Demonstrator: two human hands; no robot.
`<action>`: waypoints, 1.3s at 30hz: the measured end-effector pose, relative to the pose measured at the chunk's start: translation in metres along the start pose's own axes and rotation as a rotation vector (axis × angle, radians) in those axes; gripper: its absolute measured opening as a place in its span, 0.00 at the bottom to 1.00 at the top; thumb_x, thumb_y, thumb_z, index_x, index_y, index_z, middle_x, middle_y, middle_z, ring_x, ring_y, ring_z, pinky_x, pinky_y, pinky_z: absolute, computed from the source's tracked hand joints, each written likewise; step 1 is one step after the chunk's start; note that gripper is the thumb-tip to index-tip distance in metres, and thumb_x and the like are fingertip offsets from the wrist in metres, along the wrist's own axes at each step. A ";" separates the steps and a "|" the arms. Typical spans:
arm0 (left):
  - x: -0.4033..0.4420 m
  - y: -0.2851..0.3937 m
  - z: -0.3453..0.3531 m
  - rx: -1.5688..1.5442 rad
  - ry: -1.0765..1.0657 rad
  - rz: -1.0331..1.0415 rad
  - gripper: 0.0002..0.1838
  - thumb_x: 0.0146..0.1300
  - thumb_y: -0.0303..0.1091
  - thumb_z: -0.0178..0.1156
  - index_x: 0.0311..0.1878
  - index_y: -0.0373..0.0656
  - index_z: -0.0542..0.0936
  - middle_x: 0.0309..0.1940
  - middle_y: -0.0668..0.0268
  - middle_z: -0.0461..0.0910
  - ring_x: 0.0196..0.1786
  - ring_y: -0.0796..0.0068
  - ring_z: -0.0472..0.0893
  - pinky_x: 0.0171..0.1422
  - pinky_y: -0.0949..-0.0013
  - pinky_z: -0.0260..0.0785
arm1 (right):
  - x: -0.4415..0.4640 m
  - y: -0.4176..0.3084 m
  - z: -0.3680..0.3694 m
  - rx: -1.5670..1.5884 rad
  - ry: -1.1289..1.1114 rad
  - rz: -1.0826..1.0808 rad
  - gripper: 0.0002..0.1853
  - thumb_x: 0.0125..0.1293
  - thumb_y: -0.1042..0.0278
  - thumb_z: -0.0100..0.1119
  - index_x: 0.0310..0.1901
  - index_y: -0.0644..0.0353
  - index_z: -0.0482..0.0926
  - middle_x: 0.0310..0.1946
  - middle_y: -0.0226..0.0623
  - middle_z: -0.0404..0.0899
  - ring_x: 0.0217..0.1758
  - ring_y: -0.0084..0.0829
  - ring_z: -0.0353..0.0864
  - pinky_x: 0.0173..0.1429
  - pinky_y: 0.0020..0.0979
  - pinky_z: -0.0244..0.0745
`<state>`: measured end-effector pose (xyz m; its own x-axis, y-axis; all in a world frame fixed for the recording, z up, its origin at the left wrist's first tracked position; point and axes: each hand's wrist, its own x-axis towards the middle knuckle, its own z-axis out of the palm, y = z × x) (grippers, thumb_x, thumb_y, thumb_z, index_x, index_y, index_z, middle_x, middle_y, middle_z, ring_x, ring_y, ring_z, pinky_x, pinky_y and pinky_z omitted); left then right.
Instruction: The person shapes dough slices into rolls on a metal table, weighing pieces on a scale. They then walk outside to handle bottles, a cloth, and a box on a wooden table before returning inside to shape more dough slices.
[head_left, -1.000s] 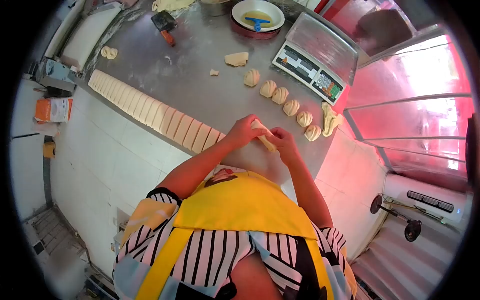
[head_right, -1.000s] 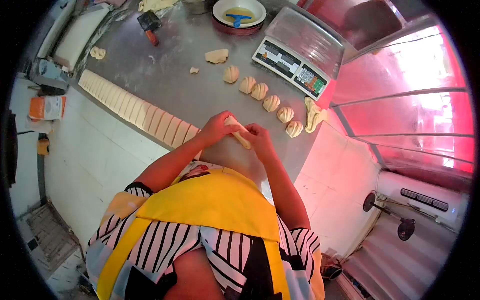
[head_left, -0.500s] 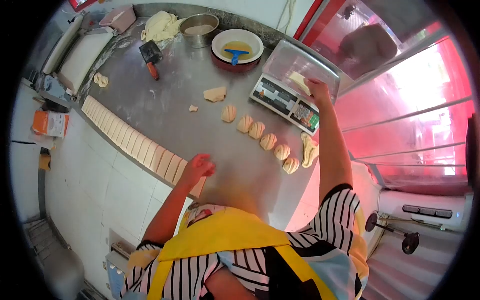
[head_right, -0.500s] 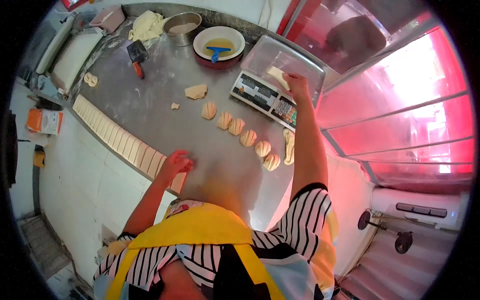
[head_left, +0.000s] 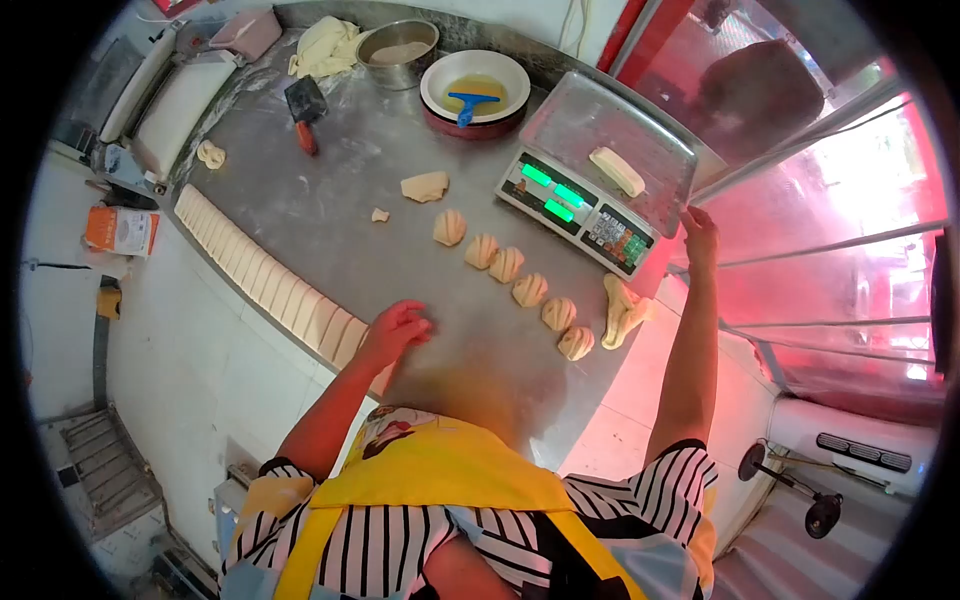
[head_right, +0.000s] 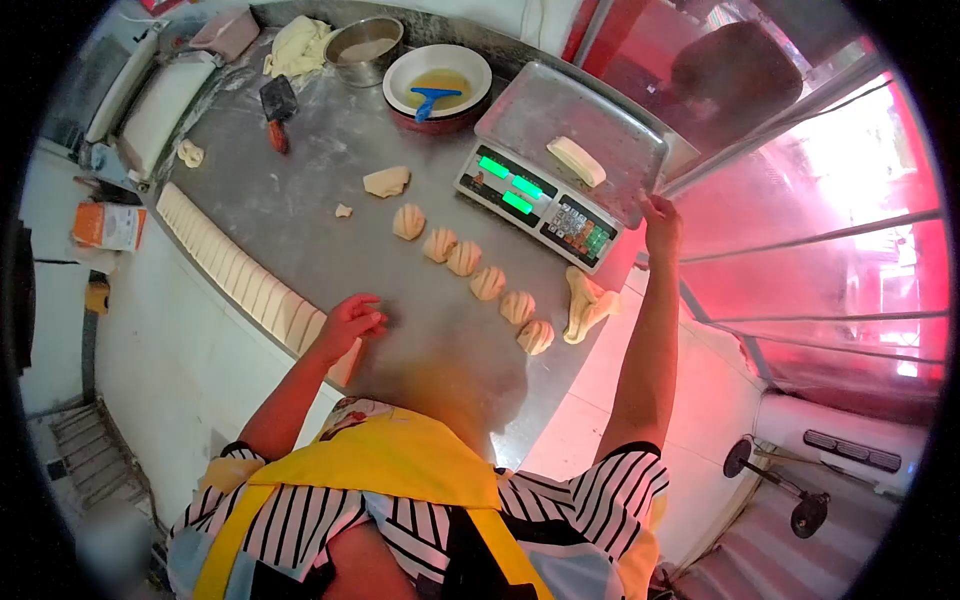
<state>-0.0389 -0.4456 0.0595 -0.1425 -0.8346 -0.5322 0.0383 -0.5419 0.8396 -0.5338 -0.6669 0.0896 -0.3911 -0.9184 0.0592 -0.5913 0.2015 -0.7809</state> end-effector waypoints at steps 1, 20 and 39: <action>0.002 0.000 0.003 0.000 0.005 0.005 0.18 0.64 0.29 0.54 0.56 0.39 0.69 0.39 0.61 0.78 0.39 0.72 0.80 0.45 0.69 0.74 | 0.001 -0.001 0.002 0.019 -0.039 0.012 0.22 0.58 0.54 0.61 0.45 0.65 0.80 0.35 0.41 0.81 0.39 0.31 0.79 0.43 0.31 0.72; 0.031 0.001 -0.015 -0.057 -0.066 0.107 0.15 0.63 0.28 0.56 0.52 0.37 0.73 0.38 0.62 0.79 0.37 0.74 0.80 0.45 0.71 0.74 | 0.010 -0.064 0.098 -0.321 -0.181 -0.168 0.21 0.45 0.58 0.72 0.30 0.62 0.71 0.23 0.40 0.74 0.28 0.34 0.74 0.33 0.36 0.70; 0.020 0.033 0.041 -0.180 -0.301 0.067 0.19 0.64 0.45 0.56 0.46 0.37 0.73 0.39 0.60 0.78 0.39 0.71 0.79 0.41 0.71 0.76 | -0.306 -0.146 0.103 0.391 -0.463 0.191 0.17 0.51 0.74 0.68 0.40 0.64 0.70 0.33 0.35 0.75 0.37 0.24 0.75 0.39 0.26 0.71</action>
<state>-0.0807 -0.4763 0.0808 -0.4176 -0.8170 -0.3976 0.2278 -0.5178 0.8246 -0.2554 -0.4505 0.1216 -0.0672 -0.9482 -0.3104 -0.2060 0.3176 -0.9256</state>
